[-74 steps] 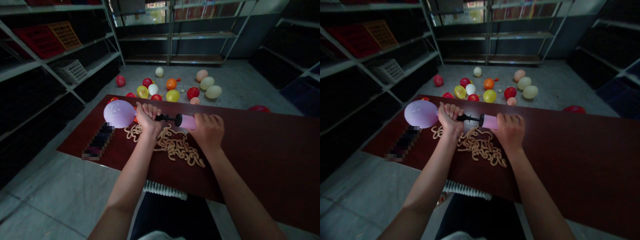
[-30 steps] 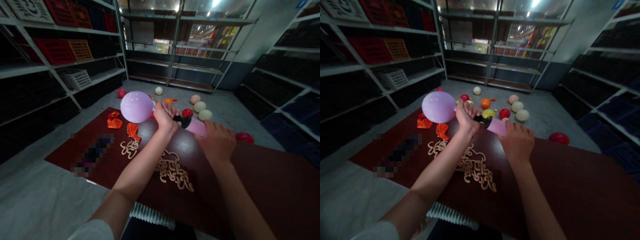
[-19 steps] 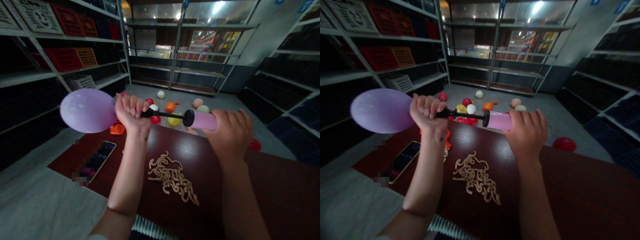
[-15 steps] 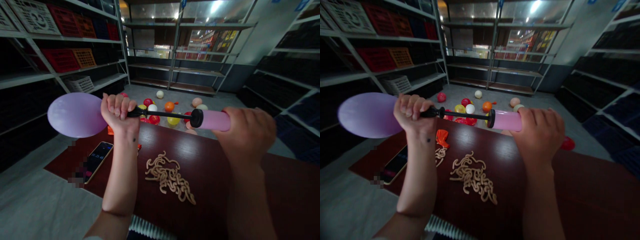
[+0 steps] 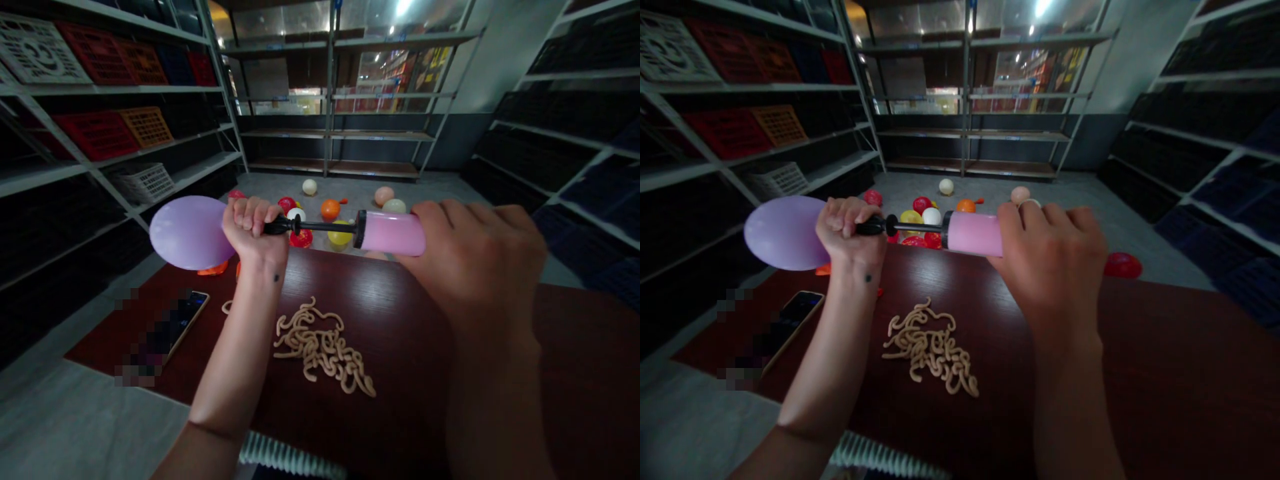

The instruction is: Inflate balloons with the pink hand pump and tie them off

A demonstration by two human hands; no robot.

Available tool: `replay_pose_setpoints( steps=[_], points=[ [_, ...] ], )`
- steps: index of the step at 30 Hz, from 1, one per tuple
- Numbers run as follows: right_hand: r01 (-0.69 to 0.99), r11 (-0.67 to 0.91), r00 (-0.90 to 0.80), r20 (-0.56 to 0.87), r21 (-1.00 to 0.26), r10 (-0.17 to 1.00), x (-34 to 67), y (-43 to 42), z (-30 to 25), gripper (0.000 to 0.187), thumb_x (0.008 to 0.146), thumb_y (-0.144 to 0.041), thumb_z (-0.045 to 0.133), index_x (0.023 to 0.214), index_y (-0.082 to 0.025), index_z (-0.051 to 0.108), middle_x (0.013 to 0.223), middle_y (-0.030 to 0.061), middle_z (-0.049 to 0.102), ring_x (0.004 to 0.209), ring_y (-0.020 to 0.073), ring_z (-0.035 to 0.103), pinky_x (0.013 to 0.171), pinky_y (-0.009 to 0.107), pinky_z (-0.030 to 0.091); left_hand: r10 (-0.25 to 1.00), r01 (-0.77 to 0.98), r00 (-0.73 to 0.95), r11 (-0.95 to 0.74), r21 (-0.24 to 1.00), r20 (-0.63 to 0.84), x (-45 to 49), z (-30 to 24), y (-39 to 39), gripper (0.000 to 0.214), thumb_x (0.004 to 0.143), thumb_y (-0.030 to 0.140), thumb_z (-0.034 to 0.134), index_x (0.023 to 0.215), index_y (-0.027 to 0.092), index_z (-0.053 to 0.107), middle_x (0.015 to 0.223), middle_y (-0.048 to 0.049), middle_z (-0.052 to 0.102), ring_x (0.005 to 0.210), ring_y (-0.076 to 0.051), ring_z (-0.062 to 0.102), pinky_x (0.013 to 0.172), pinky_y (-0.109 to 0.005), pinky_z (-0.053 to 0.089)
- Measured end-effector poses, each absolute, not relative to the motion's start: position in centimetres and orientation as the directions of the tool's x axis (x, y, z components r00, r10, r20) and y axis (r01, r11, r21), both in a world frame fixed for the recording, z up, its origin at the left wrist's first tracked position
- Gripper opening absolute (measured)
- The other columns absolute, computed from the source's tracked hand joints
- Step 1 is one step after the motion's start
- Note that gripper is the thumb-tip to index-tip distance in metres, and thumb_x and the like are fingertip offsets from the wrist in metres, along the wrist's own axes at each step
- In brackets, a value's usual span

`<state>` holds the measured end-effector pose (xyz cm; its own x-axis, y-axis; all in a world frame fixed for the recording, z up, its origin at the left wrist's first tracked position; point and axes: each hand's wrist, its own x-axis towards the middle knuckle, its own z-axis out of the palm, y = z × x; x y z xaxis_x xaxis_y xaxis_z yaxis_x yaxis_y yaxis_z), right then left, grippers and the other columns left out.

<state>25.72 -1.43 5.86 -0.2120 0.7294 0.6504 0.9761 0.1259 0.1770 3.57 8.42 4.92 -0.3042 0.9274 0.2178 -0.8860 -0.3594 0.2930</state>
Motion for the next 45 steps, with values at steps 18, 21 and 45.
replay_pose_setpoints(
  steps=[18, 21, 45],
  points=[
    [0.978, 0.167, -0.206, 0.500, 0.121, 0.841, 23.4, 0.2, 4.1, 0.039, 0.078, -0.057, 0.068, 0.099, -0.024, 0.066, 0.077, 0.0038, 0.073, 0.062, 0.0199, 0.061, 0.057, 0.031, 0.025, 0.966, -0.851, -0.197, -0.254, 0.459, 0.169, 5.2, 6.0, 6.5, 0.064, 0.103, 0.042, 0.043, 0.049, 0.019, 0.017, 0.040, 0.0064, 0.017, 0.031, -0.006, 0.018, 0.038, -0.022, 0.027],
    [0.982, 0.159, -0.186, 0.417, 0.099, 0.890, 24.0, 0.1, 4.5, 0.047, 0.075, -0.062, 0.070, 0.104, -0.025, 0.067, 0.080, 0.0043, 0.074, 0.063, 0.0216, 0.062, 0.056, 0.031, 0.027, 0.958, -0.865, -0.207, -0.274, 0.421, 0.197, 4.2, 6.6, 6.4, 0.064, 0.104, 0.042, 0.039, 0.048, 0.019, 0.019, 0.039, 0.0056, 0.016, 0.031, -0.006, 0.015, 0.037, -0.023, 0.025],
    [0.972, 0.002, -0.177, 0.722, 0.237, 0.669, 25.2, -1.3, 5.4, 0.025, 0.090, -0.038, 0.052, 0.103, -0.021, 0.065, 0.087, 0.0116, 0.064, 0.083, 0.0285, 0.056, 0.069, 0.038, 0.032, 0.915, -0.935, -0.290, -0.333, 0.123, 0.279, 3.6, 6.4, 5.7, 0.054, 0.107, 0.025, 0.024, 0.055, 0.019, 0.012, 0.036, 0.0052, 0.021, 0.029, -0.006, 0.017, 0.040, -0.024, 0.025]
  ],
)
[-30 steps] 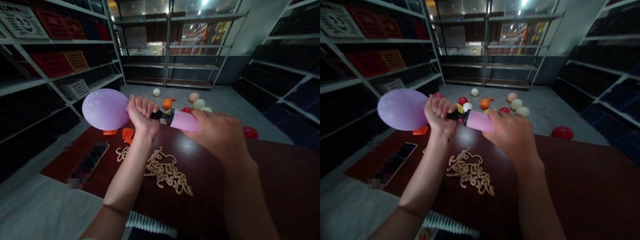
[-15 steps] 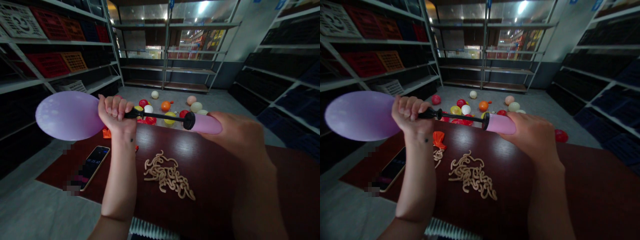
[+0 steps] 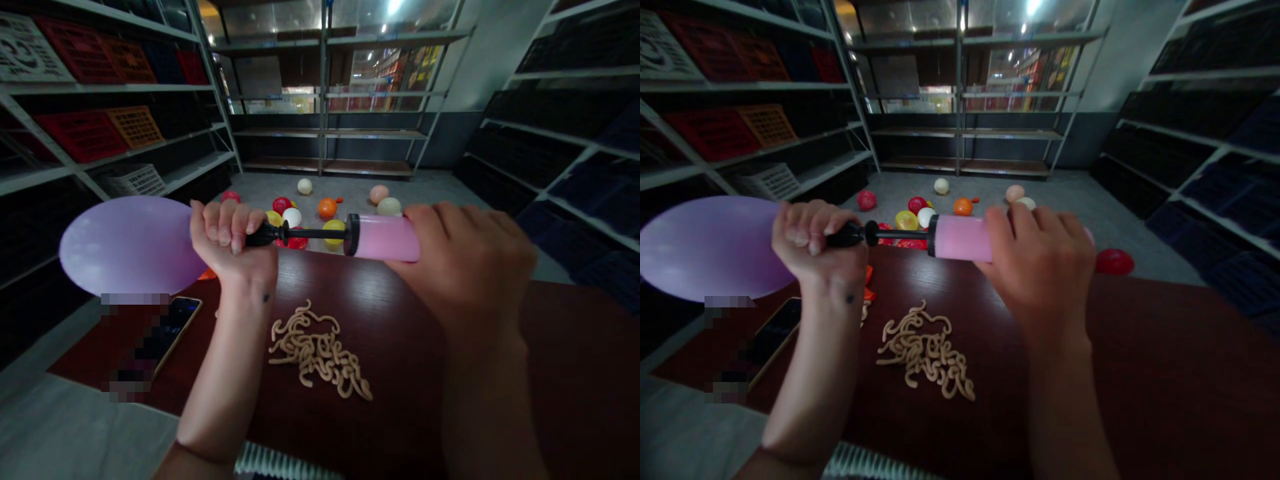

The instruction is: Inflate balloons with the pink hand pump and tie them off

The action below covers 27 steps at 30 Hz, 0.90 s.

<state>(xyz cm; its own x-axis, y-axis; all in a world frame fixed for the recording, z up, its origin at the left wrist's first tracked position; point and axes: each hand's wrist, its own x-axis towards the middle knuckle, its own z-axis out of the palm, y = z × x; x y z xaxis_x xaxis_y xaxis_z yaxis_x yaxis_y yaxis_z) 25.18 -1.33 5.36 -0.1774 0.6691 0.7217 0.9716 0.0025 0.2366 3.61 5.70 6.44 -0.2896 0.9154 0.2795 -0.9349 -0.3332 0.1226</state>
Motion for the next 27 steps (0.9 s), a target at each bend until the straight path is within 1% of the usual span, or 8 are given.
replay_pose_setpoints(
  steps=[3, 6, 10, 13, 17, 21, 24, 27],
  points=[
    [0.967, 0.046, -0.209, 0.685, 0.249, 0.698, 23.7, -1.1, 5.1, 0.023, 0.092, -0.036, 0.051, 0.104, -0.022, 0.064, 0.085, 0.0101, 0.064, 0.082, 0.0266, 0.056, 0.069, 0.037, 0.033, 0.931, -0.891, -0.273, -0.340, 0.300, 0.244, 5.3, 5.4, 6.1, 0.055, 0.106, 0.023, 0.031, 0.055, 0.018, 0.011, 0.040, 0.0054, 0.017, 0.031, -0.007, 0.015, 0.042, -0.024, 0.027],
    [0.959, 0.059, -0.235, 0.665, 0.276, 0.708, 22.7, -1.0, 5.0, 0.021, 0.092, -0.033, 0.050, 0.102, -0.021, 0.064, 0.082, 0.0096, 0.065, 0.078, 0.0246, 0.056, 0.067, 0.036, 0.033, 0.947, -0.870, -0.247, -0.309, 0.384, 0.204, 6.7, 4.5, 6.6, 0.056, 0.104, 0.022, 0.035, 0.054, 0.018, 0.011, 0.042, 0.0058, 0.016, 0.033, -0.007, 0.016, 0.043, -0.022, 0.029],
    [0.952, 0.100, -0.263, 0.613, 0.288, 0.745, 22.9, -0.8, 4.9, 0.020, 0.090, -0.032, 0.053, 0.100, -0.019, 0.064, 0.082, 0.0098, 0.067, 0.076, 0.0241, 0.059, 0.065, 0.034, 0.031, 0.968, -0.892, -0.212, -0.248, 0.377, 0.135, 7.3, 4.1, 7.1, 0.054, 0.104, 0.018, 0.030, 0.053, 0.018, 0.013, 0.042, 0.0065, 0.015, 0.032, -0.006, 0.016, 0.041, -0.020, 0.029],
    [0.957, 0.134, -0.268, 0.611, 0.256, 0.745, 23.3, -0.4, 4.5, 0.023, 0.089, -0.037, 0.056, 0.102, -0.020, 0.064, 0.083, 0.0083, 0.069, 0.075, 0.0232, 0.061, 0.063, 0.033, 0.030, 0.976, -0.899, -0.190, -0.218, 0.379, 0.110, 6.8, 4.6, 7.3, 0.054, 0.103, 0.016, 0.028, 0.051, 0.018, 0.014, 0.041, 0.0064, 0.015, 0.032, -0.005, 0.015, 0.040, -0.020, 0.028],
    [0.966, 0.177, -0.258, 0.619, 0.190, 0.742, 23.3, 0.0, 4.1, 0.029, 0.087, -0.043, 0.060, 0.104, -0.021, 0.065, 0.086, 0.0064, 0.072, 0.075, 0.0218, 0.064, 0.062, 0.032, 0.030, 0.963, -0.889, -0.192, -0.253, 0.382, 0.190, 4.8, 5.6, 7.1, 0.054, 0.100, 0.013, 0.034, 0.049, 0.019, 0.016, 0.040, 0.0053, 0.015, 0.032, -0.007, 0.014, 0.039, -0.022, 0.027],
    [0.968, 0.199, -0.251, 0.642, 0.154, 0.724, 23.7, 0.0, 4.3, 0.032, 0.084, -0.045, 0.064, 0.103, -0.020, 0.067, 0.088, 0.0063, 0.074, 0.077, 0.0222, 0.065, 0.064, 0.031, 0.032, 0.940, -0.874, -0.228, -0.313, 0.373, 0.254, 2.2, 6.4, 6.8, 0.054, 0.100, 0.015, 0.035, 0.049, 0.018, 0.019, 0.039, 0.0040, 0.018, 0.032, -0.007, 0.017, 0.041, -0.023, 0.030],
    [0.968, 0.194, -0.251, 0.677, 0.161, 0.692, 24.7, 0.0, 4.3, 0.035, 0.084, -0.047, 0.065, 0.106, -0.020, 0.069, 0.091, 0.0079, 0.074, 0.078, 0.0235, 0.066, 0.065, 0.032, 0.035, 0.933, -0.857, -0.266, -0.344, 0.385, 0.242, 0.1, 6.4, 7.1, 0.054, 0.102, 0.020, 0.033, 0.050, 0.018, 0.019, 0.038, 0.0034, 0.021, 0.032, -0.007, 0.020, 0.042, -0.023, 0.031],
    [0.968, 0.173, -0.249, 0.702, 0.179, 0.667, 25.8, 0.2, 4.1, 0.039, 0.085, -0.052, 0.062, 0.106, -0.020, 0.069, 0.089, 0.0085, 0.073, 0.078, 0.0265, 0.066, 0.065, 0.035, 0.037, 0.913, -0.846, -0.290, -0.384, 0.369, 0.286, -1.9, 6.2, 7.6, 0.054, 0.102, 0.021, 0.035, 0.051, 0.018, 0.017, 0.039, 0.0038, 0.021, 0.032, -0.007, 0.019, 0.043, -0.024, 0.031]
  ],
)
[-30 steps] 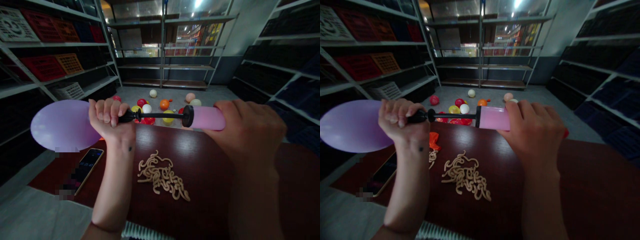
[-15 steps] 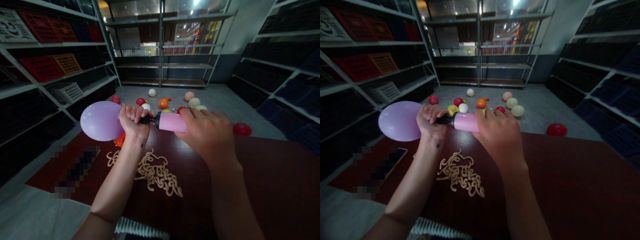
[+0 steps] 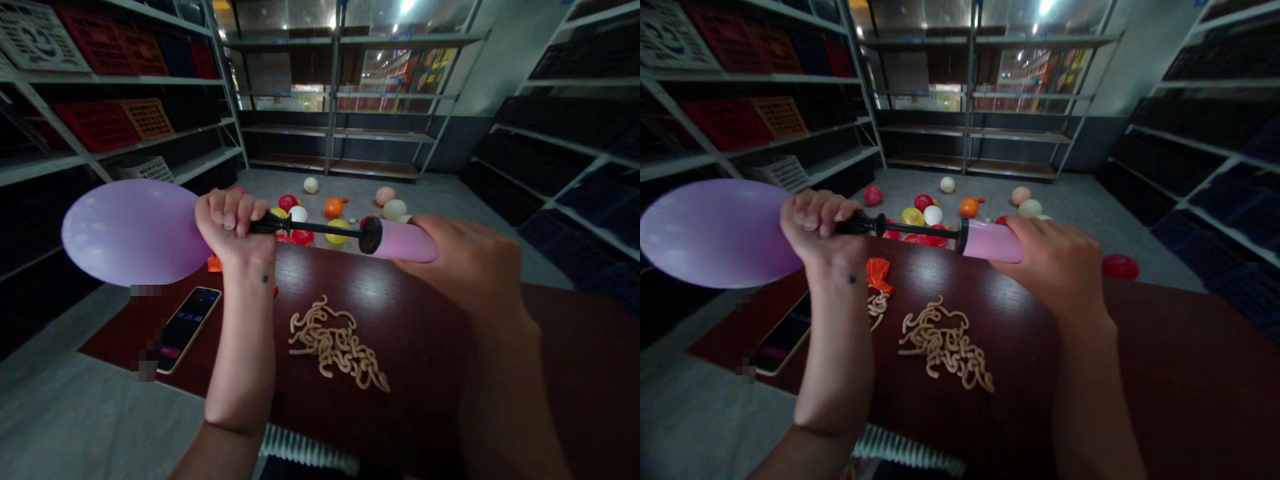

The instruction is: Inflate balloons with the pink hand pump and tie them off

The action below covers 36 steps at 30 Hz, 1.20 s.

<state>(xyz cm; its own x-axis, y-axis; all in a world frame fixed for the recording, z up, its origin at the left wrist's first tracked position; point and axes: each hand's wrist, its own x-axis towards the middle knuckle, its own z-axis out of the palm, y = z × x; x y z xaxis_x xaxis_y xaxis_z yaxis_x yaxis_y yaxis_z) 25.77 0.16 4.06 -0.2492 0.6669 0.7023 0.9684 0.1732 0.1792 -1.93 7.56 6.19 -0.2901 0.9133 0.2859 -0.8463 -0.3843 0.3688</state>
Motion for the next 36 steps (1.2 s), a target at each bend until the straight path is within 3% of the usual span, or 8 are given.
replay_pose_setpoints(
  steps=[3, 8, 15, 22, 30, 36],
  points=[
    [0.974, 0.135, -0.226, 0.702, 0.184, 0.675, 26.2, 0.2, 4.0, 0.043, 0.087, -0.055, 0.057, 0.111, -0.021, 0.068, 0.088, 0.0095, 0.071, 0.080, 0.0297, 0.065, 0.066, 0.038, 0.039, 0.896, -0.866, -0.309, -0.404, 0.294, 0.320, -3.2, 6.3, 7.7, 0.052, 0.100, 0.016, 0.033, 0.052, 0.018, 0.016, 0.039, 0.0043, 0.019, 0.032, -0.007, 0.018, 0.043, -0.025, 0.028],
    [0.970, 0.098, -0.230, 0.706, 0.224, 0.670, 26.0, 0.0, 4.2, 0.044, 0.091, -0.054, 0.051, 0.116, -0.021, 0.066, 0.087, 0.0111, 0.068, 0.079, 0.0307, 0.064, 0.065, 0.039, 0.038, 0.892, -0.891, -0.381, -0.424, 0.163, 0.242, -2.7, 7.2, 7.0, 0.050, 0.102, 0.015, 0.027, 0.053, 0.019, 0.016, 0.039, 0.0055, 0.018, 0.031, -0.006, 0.016, 0.041, -0.025, 0.024],
    [0.960, 0.009, -0.221, 0.741, 0.279, 0.634, 25.6, 0.0, 4.0, 0.042, 0.088, -0.055, 0.056, 0.105, -0.018, 0.066, 0.082, 0.0117, 0.066, 0.075, 0.0277, 0.060, 0.065, 0.037, 0.033, 0.880, -0.853, -0.356, -0.443, 0.275, 0.313, -0.4, 6.6, 6.8, 0.050, 0.099, 0.012, 0.028, 0.051, 0.018, 0.015, 0.040, 0.0034, 0.020, 0.032, -0.007, 0.018, 0.044, -0.026, 0.027],
    [0.943, 0.087, -0.301, 0.708, 0.321, 0.639, 23.6, 0.3, 3.9, 0.030, 0.089, -0.047, 0.056, 0.092, -0.017, 0.063, 0.078, 0.0092, 0.065, 0.072, 0.0230, 0.056, 0.064, 0.035, 0.029, 0.896, -0.817, -0.298, -0.418, 0.396, 0.330, 4.3, 5.3, 6.7, 0.053, 0.097, 0.017, 0.041, 0.052, 0.018, 0.014, 0.042, 0.0050, 0.017, 0.034, -0.007, 0.018, 0.044, -0.025, 0.028],
    [0.952, 0.166, -0.298, 0.651, 0.257, 0.698, 22.7, 0.8, 3.5, 0.021, 0.087, -0.036, 0.058, 0.092, -0.017, 0.064, 0.079, 0.0092, 0.068, 0.070, 0.0216, 0.058, 0.062, 0.033, 0.027, 0.955, -0.890, -0.247, -0.290, 0.352, 0.162, 6.5, 4.9, 7.1, 0.047, 0.095, 0.011, 0.031, 0.054, 0.018, 0.010, 0.041, 0.0066, 0.013, 0.032, -0.005, 0.015, 0.040, -0.020, 0.023],
    [0.952, 0.249, -0.305, 0.637, 0.180, 0.707, 24.0, 1.9, 2.4, 0.028, 0.086, -0.044, 0.061, 0.094, -0.018, 0.067, 0.082, 0.0081, 0.072, 0.069, 0.0211, 0.062, 0.060, 0.032, 0.028, 0.972, -0.913, -0.221, -0.235, 0.333, 0.082, 5.9, 5.0, 7.8, 0.043, 0.090, 0.007, 0.028, 0.053, 0.019, 0.010, 0.040, 0.0064, 0.013, 0.031, -0.005, 0.015, 0.039, -0.021, 0.022]
  ],
)
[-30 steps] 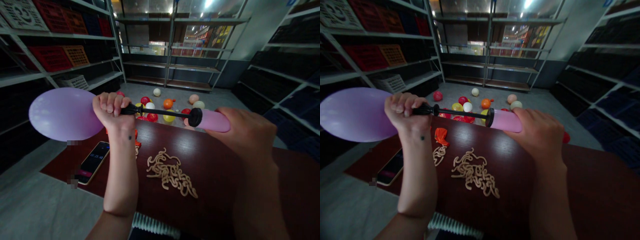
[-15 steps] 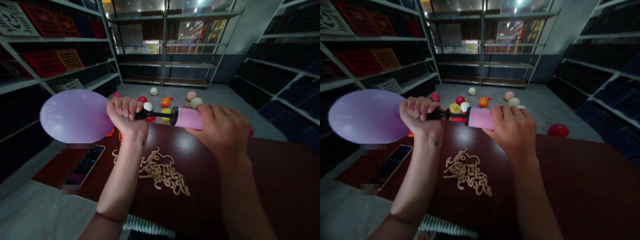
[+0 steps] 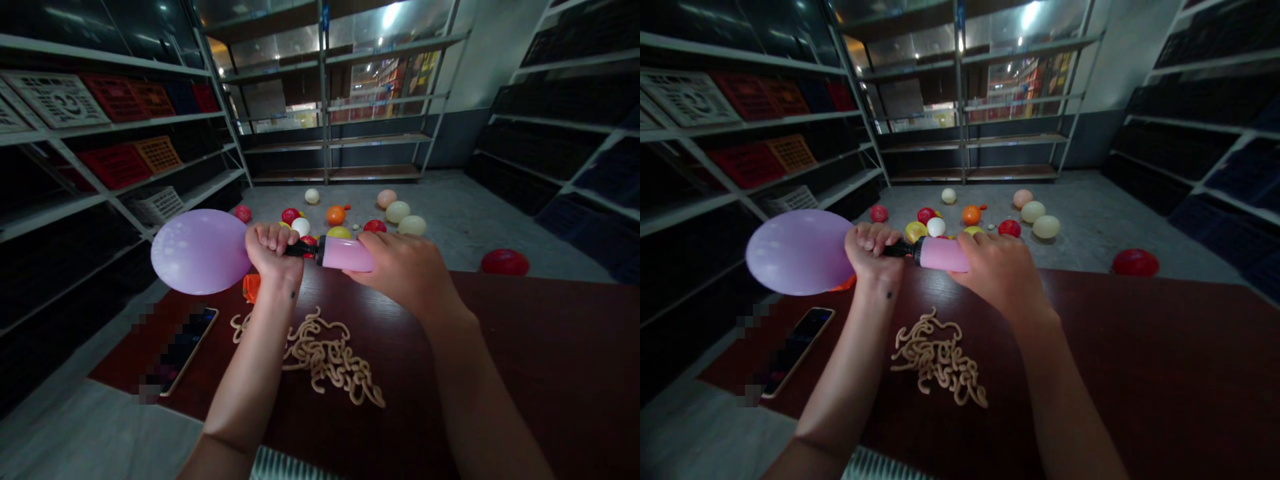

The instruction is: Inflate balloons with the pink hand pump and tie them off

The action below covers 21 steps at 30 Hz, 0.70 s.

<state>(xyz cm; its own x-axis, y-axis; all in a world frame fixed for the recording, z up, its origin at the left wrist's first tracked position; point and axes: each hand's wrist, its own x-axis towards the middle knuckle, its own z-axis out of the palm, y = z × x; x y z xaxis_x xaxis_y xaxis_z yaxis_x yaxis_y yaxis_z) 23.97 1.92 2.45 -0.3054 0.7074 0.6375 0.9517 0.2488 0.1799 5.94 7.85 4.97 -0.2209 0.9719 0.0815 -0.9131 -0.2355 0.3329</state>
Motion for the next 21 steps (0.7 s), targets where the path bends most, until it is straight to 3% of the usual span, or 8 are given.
replay_pose_setpoints(
  steps=[9, 16, 21],
  points=[
    [0.955, 0.262, -0.288, 0.637, 0.138, 0.715, 27.4, 2.3, 2.4, 0.038, 0.082, -0.054, 0.064, 0.099, -0.021, 0.069, 0.089, 0.0100, 0.073, 0.076, 0.0267, 0.066, 0.063, 0.037, 0.039, 0.946, -0.898, -0.301, -0.325, 0.298, 0.124, 3.6, 5.6, 8.2, 0.045, 0.093, 0.009, 0.029, 0.054, 0.018, 0.010, 0.040, 0.0059, 0.015, 0.031, -0.006, 0.016, 0.041, -0.021, 0.025],
    [0.970, 0.188, -0.243, 0.678, 0.154, 0.694, 27.4, 0.4, 3.9, 0.036, 0.084, -0.048, 0.061, 0.109, -0.022, 0.066, 0.091, 0.0107, 0.071, 0.081, 0.0304, 0.066, 0.067, 0.041, 0.043, 0.919, -0.890, -0.334, -0.381, 0.249, 0.210, -1.5, 6.9, 7.3, 0.046, 0.098, 0.010, 0.023, 0.055, 0.018, 0.007, 0.039, 0.0059, 0.011, 0.032, -0.006, 0.012, 0.040, -0.020, 0.024],
    [0.966, 0.112, -0.250, 0.727, 0.233, 0.640, 26.6, 0.1, 3.7, 0.039, 0.083, -0.050, 0.060, 0.109, -0.021, 0.065, 0.087, 0.0115, 0.069, 0.075, 0.0299, 0.064, 0.063, 0.040, 0.040, 0.862, -0.819, -0.339, -0.468, 0.332, 0.378, -2.8, 6.5, 6.8, 0.055, 0.100, 0.016, 0.039, 0.052, 0.018, 0.012, 0.041, 0.0051, 0.016, 0.033, -0.007, 0.017, 0.044, -0.022, 0.029]
  ],
)
